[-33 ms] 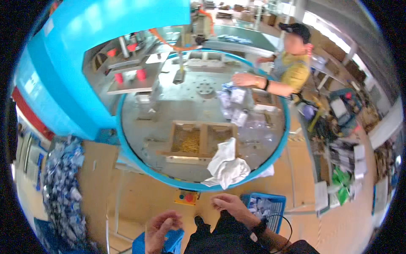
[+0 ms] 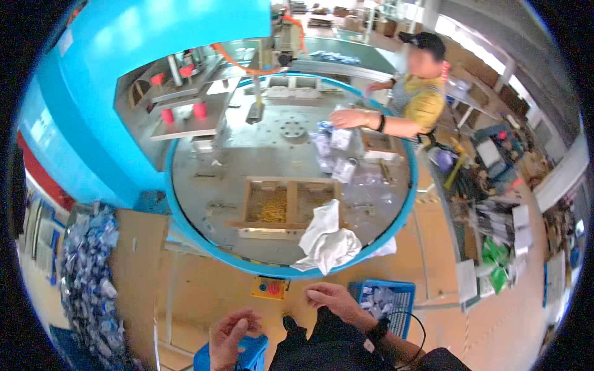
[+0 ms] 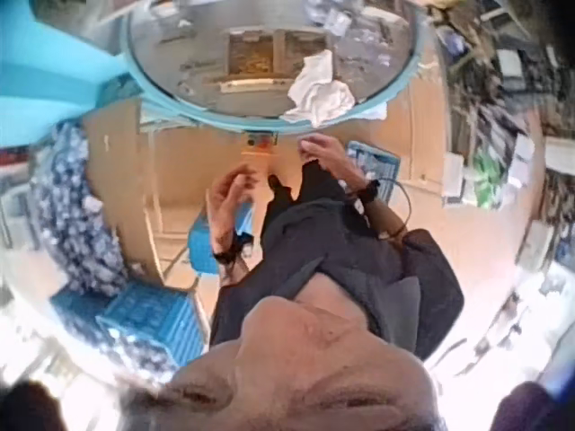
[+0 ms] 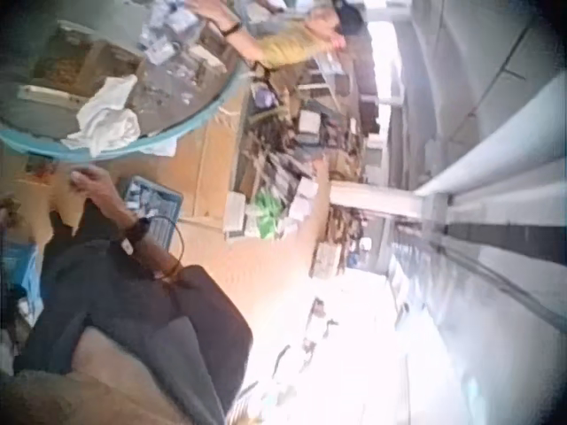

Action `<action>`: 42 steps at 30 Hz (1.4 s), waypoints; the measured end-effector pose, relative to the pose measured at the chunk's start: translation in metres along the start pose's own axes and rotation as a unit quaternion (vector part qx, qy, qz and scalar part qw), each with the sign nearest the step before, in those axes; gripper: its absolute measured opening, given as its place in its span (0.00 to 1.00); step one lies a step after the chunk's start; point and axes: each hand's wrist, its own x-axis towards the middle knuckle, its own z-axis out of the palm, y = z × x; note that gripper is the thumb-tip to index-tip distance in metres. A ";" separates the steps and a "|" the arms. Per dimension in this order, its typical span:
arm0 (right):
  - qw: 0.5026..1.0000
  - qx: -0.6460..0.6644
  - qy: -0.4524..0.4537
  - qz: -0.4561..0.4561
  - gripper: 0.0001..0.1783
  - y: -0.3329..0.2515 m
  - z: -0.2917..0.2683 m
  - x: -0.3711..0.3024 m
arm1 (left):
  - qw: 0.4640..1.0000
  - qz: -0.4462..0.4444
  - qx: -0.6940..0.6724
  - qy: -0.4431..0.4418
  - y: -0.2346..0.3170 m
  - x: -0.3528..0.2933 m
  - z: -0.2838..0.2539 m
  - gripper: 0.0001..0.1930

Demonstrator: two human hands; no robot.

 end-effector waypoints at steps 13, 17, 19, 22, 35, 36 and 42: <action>0.997 -0.017 -0.002 -0.076 0.21 0.039 0.028 0.007 | 0.993 -0.016 0.094 0.071 0.010 -0.014 -0.009 0.19; 0.988 -0.030 0.051 -0.141 0.25 0.043 0.026 -0.010 | 0.996 0.036 0.087 -0.005 0.008 -0.006 -0.007 0.19; 0.982 -0.013 0.090 -0.166 0.22 0.040 0.022 -0.024 | 0.994 0.050 0.087 -0.036 0.004 0.002 -0.005 0.18; 0.975 0.039 0.120 -0.185 0.22 0.038 0.016 -0.054 | 0.990 0.065 0.088 -0.086 -0.001 0.010 0.003 0.16; 0.958 0.017 0.238 -0.157 0.15 0.210 -0.091 -0.085 | 0.982 0.083 0.098 -0.140 -0.020 0.020 0.000 0.15; 0.963 0.010 0.246 -0.113 0.14 0.232 -0.105 -0.091 | 0.980 0.088 0.117 -0.134 -0.022 0.012 -0.007 0.14; 0.952 -0.067 0.251 0.162 0.14 0.317 -0.133 -0.079 | 0.994 0.082 0.060 0.041 -0.017 -0.038 -0.069 0.15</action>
